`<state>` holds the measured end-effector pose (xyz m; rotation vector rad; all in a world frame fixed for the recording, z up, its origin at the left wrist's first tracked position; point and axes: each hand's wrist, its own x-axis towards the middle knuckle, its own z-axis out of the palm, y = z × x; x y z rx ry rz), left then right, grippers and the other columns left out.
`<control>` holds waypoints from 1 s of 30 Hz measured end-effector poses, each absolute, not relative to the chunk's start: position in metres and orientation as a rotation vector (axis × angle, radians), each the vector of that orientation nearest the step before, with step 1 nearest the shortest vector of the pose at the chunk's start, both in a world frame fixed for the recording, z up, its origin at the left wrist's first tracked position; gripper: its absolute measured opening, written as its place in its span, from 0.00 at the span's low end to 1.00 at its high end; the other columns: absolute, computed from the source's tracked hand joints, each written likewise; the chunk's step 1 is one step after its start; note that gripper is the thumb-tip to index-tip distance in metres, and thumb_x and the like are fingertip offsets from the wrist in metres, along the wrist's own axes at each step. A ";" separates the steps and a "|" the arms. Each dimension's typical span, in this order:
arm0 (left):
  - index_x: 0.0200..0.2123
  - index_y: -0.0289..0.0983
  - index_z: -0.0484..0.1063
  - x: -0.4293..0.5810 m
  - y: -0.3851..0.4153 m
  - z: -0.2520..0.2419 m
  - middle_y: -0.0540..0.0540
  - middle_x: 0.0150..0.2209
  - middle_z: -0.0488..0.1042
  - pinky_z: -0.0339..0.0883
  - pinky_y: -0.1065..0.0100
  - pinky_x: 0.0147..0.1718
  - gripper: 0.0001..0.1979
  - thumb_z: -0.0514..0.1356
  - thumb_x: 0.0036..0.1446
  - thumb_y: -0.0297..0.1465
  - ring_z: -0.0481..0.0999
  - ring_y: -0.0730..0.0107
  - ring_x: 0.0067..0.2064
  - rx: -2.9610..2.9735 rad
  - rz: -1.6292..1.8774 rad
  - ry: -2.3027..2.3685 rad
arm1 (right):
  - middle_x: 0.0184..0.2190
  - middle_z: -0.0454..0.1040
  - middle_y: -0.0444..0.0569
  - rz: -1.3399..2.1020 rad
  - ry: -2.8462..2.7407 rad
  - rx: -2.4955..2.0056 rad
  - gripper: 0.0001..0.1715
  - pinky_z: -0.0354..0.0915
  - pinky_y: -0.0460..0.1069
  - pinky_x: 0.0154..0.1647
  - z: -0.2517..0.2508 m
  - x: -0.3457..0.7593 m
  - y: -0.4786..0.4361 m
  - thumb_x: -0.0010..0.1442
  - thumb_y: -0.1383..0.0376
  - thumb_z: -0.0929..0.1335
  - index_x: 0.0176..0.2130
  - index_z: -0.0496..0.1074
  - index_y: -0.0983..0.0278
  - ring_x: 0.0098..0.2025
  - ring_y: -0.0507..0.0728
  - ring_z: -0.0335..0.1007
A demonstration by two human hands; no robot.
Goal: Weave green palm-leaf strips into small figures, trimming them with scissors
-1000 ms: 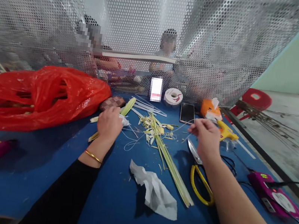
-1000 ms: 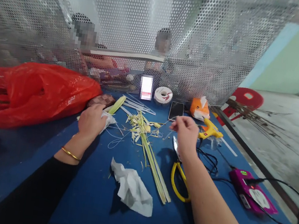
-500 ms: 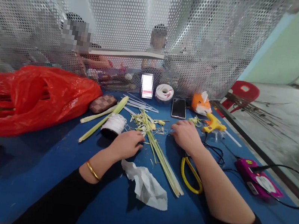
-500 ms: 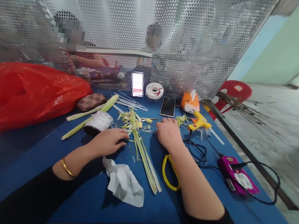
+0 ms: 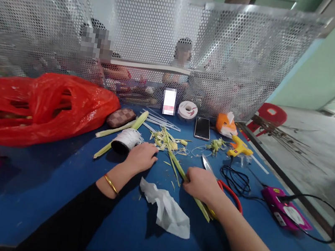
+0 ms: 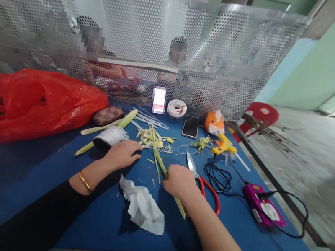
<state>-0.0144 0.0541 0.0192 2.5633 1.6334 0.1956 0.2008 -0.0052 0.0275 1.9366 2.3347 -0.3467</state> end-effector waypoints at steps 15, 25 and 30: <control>0.35 0.38 0.78 -0.018 0.056 0.020 0.39 0.42 0.78 0.63 0.55 0.49 0.09 0.57 0.55 0.28 0.73 0.51 0.49 2.394 0.432 1.606 | 0.22 0.73 0.42 -1.075 2.343 2.052 0.05 0.61 0.46 0.24 0.059 0.260 -0.038 0.55 0.70 0.61 0.28 0.63 0.61 0.20 0.53 0.73; 0.48 0.33 0.74 0.042 0.034 0.011 0.48 0.27 0.77 0.67 0.70 0.26 0.21 0.62 0.53 0.39 0.73 0.71 0.24 1.951 0.517 1.277 | 0.21 0.68 0.39 -1.449 2.428 2.153 0.05 0.62 0.46 0.22 0.049 0.264 -0.052 0.56 0.66 0.63 0.28 0.62 0.60 0.19 0.52 0.71; 0.36 0.32 0.76 0.052 0.034 0.003 0.50 0.21 0.71 0.59 0.74 0.18 0.13 0.57 0.58 0.36 0.66 0.77 0.17 1.777 0.508 1.313 | 0.21 0.68 0.39 -1.635 2.417 2.101 0.05 0.62 0.45 0.21 0.039 0.261 -0.054 0.56 0.66 0.63 0.29 0.62 0.61 0.20 0.52 0.71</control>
